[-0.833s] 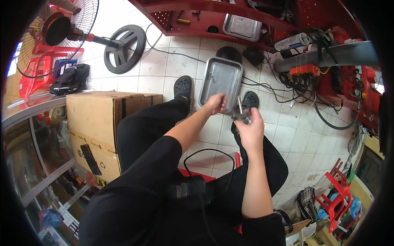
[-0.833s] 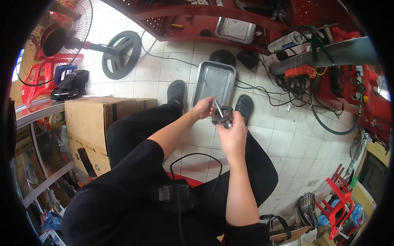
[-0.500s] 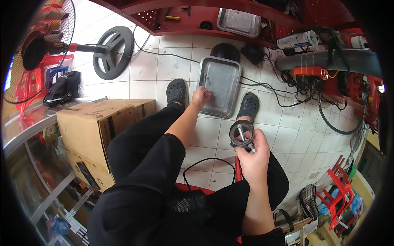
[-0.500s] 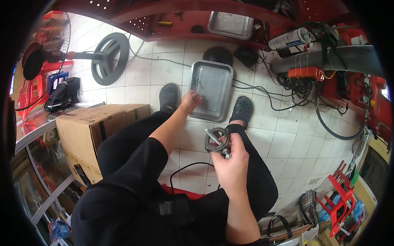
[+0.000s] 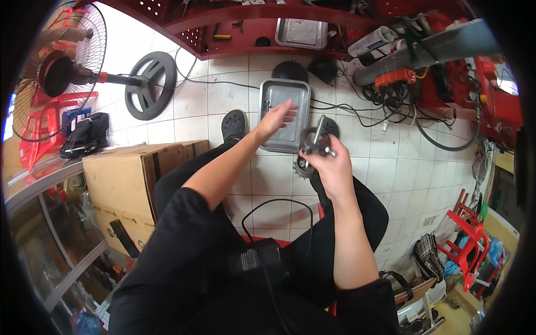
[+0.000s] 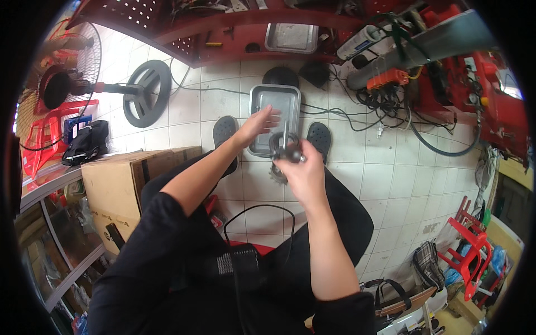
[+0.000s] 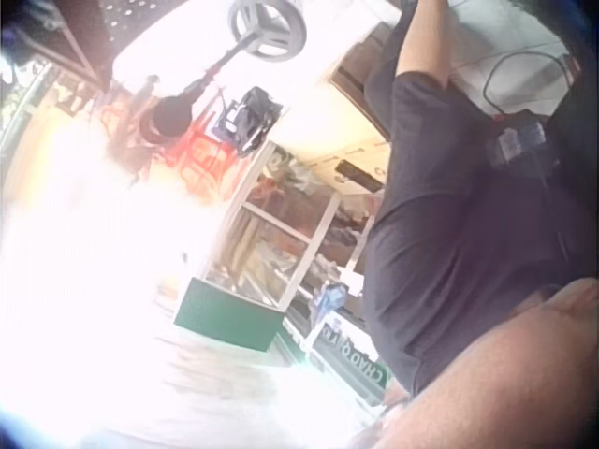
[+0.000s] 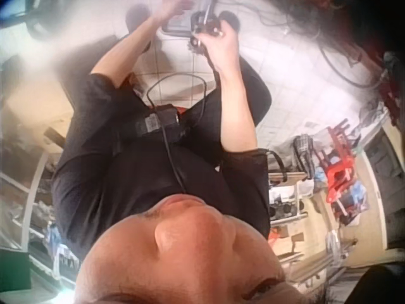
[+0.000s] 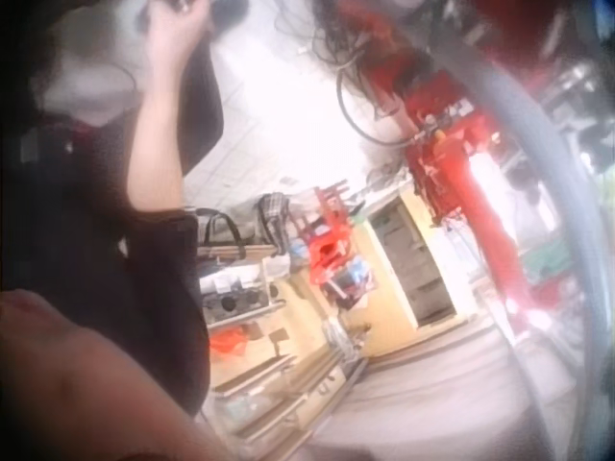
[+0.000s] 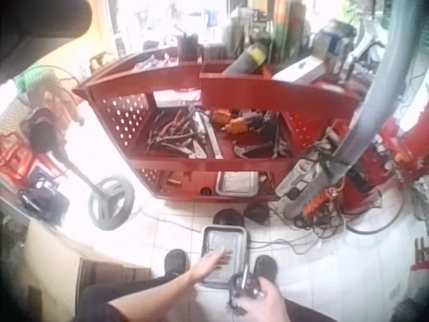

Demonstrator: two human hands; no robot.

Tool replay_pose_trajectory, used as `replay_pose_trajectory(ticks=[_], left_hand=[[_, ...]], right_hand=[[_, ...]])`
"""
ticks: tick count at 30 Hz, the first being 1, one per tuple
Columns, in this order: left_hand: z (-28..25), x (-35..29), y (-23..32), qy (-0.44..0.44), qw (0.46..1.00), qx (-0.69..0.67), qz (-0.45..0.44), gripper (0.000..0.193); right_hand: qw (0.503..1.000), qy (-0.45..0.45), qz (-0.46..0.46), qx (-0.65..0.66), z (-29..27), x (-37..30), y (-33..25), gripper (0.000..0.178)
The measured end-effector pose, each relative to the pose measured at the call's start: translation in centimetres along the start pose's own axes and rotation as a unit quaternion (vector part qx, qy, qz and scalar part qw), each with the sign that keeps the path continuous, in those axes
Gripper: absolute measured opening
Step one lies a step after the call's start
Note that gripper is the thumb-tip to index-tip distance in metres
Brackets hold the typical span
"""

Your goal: The person sits on a low stool and assembles a mechanical component, likely a starter motor, using a screwdriver. They insert a screw into the housing, tighten it, and manipulate the internal parts to ensure proper alignment.

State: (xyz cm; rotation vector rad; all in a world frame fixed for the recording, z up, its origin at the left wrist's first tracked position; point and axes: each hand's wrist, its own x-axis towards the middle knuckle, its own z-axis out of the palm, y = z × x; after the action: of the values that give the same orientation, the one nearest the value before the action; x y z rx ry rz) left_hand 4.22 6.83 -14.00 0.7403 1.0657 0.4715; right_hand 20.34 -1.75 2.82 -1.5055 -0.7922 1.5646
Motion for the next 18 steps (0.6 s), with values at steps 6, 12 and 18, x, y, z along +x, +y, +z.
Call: replay_pose_trajectory(ticks=[6, 12, 18], left_hand=[[7.2, -16.2, 7.2, -0.127, 0.968, -0.005, 0.215, 0.061], [7.0, -23.6, 5.5, 0.020, 0.983, -0.059, 0.171, 0.045], [5.3, -24.0, 3.3, 0.073, 0.963, -0.009, 0.261, 0.049]], right_hand=[[0.977, -0.134, 0.020, 0.167, 0.7, -2.1, -1.7, 0.037], [0.963, -0.257, 0.027, 0.070, 4.2, -5.5, -1.1, 0.036], [0.982, -0.123, -0.070, -0.124, 3.3, -6.5, 0.1, 0.038]])
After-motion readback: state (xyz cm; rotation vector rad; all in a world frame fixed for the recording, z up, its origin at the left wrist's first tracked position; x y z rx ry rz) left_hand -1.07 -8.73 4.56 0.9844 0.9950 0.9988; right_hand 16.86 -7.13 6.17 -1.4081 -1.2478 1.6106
